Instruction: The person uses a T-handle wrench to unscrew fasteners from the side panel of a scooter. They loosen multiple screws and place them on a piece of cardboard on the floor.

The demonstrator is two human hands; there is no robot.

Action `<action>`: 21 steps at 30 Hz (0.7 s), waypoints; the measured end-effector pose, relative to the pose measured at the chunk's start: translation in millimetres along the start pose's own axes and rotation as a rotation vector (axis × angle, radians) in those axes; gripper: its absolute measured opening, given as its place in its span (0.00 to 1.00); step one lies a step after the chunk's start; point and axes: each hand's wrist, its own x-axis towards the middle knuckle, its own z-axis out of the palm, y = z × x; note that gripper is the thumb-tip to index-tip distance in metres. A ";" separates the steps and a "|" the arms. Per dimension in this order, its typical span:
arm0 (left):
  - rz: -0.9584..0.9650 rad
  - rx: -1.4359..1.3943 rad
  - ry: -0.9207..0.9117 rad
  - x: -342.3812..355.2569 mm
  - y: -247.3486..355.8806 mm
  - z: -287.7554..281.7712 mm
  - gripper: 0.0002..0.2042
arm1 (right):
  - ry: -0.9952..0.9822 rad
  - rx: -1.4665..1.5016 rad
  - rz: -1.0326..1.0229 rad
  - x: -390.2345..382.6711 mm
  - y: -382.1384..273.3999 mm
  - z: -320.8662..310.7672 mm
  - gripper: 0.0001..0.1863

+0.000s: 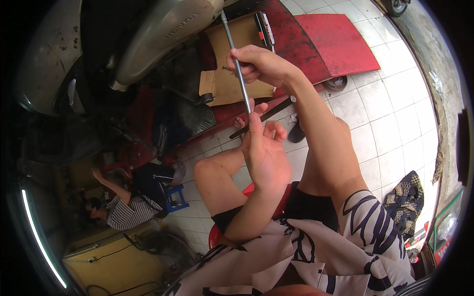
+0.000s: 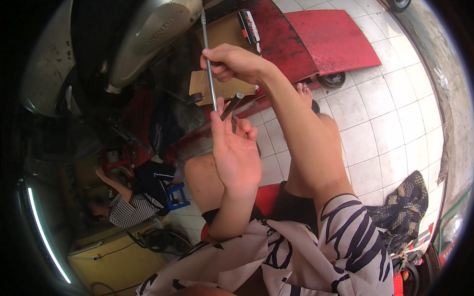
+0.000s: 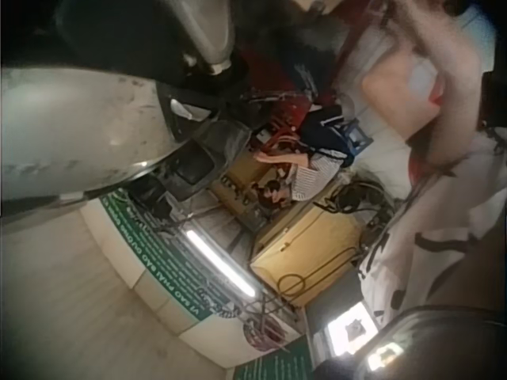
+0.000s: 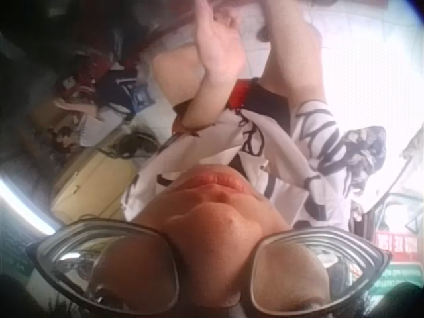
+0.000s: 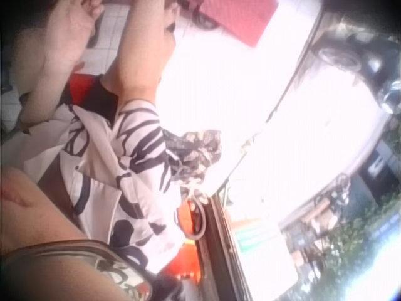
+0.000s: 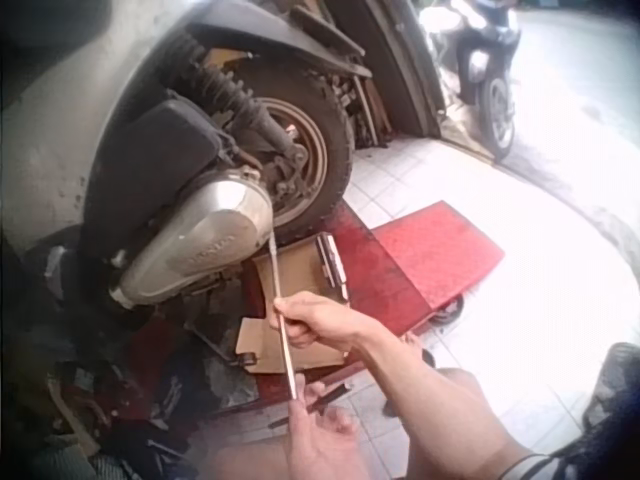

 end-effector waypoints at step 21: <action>-0.392 -0.947 -0.518 35.1 21.8 11.8 0.14 | -0.048 0.142 -0.071 5.6 3.9 2.8 0.21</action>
